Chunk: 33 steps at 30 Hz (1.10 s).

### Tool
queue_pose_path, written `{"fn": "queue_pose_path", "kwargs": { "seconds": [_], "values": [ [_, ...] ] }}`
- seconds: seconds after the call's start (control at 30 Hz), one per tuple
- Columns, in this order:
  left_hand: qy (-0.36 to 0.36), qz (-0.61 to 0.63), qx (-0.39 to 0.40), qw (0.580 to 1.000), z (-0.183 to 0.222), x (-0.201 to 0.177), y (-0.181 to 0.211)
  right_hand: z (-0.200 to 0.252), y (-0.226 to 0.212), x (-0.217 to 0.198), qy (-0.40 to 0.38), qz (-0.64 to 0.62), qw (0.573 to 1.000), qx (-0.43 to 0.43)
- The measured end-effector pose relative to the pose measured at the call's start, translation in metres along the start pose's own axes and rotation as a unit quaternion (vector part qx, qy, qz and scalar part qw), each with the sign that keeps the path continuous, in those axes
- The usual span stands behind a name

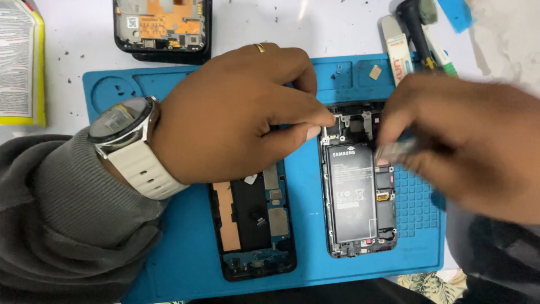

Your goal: Reconnecting internal cables and components during a mobile phone repair.

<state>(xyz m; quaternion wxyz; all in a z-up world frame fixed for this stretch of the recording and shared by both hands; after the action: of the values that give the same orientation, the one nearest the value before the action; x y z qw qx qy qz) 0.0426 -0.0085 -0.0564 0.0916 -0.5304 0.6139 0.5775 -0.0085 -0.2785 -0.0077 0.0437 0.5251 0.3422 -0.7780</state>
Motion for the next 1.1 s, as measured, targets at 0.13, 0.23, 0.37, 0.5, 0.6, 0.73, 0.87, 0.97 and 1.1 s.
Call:
{"fn": "queue_pose_path", "kwargs": {
  "seconds": [0.13, 0.23, 0.37, 0.5, 0.6, 0.73, 0.87, 0.97, 1.1],
  "values": [
    [-0.011, 0.000, 0.011, 1.000, 0.002, 0.001, 0.000, 0.008, 0.003, -0.001, 0.038, 0.013, 0.993, 0.112],
    [-0.005, -0.012, 0.002, 1.000, 0.000, -0.001, 0.001, 0.002, -0.004, -0.002, 0.028, 0.012, 0.990, 0.134],
    [-0.003, -0.019, 0.004, 1.000, 0.001, 0.000, 0.001, -0.005, -0.007, 0.001, -0.064, 0.036, 0.959, 0.273],
    [-0.008, -0.047, 0.000, 0.999, 0.001, 0.001, 0.001, -0.011, -0.016, 0.001, -0.032, -0.004, 0.961, 0.274],
    [-0.006, -0.042, 0.000, 0.999, 0.000, 0.001, 0.001, -0.015, -0.024, -0.004, -0.056, 0.012, 0.947, 0.316],
    [-0.011, -0.019, 0.007, 1.000, 0.000, -0.001, 0.000, 0.020, 0.025, 0.007, -0.047, -0.062, 0.971, 0.225],
    [0.016, 0.033, 0.005, 0.999, -0.001, -0.010, 0.003, 0.028, 0.114, 0.042, -0.229, -0.215, 0.918, 0.242],
    [0.063, 0.080, -0.026, 0.994, 0.001, -0.023, 0.010, 0.057, 0.161, 0.061, -0.361, -0.222, 0.859, 0.288],
    [0.073, -0.108, 0.121, 0.984, 0.035, -0.036, -0.044, 0.037, 0.028, -0.003, -0.116, -0.066, 0.989, -0.061]
  ]
}}
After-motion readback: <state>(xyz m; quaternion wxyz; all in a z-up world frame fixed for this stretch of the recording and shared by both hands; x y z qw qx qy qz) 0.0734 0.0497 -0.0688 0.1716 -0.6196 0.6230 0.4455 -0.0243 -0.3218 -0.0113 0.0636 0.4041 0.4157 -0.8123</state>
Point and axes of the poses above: each hand's wrist, its own z-axis away from the middle knuckle, its own x-axis out of the palm, y = z × x, the point moved 1 cm from there along -z, towards the middle knuckle, and after that the axes turned 4 degrees about -x, right-handed, at the moved point
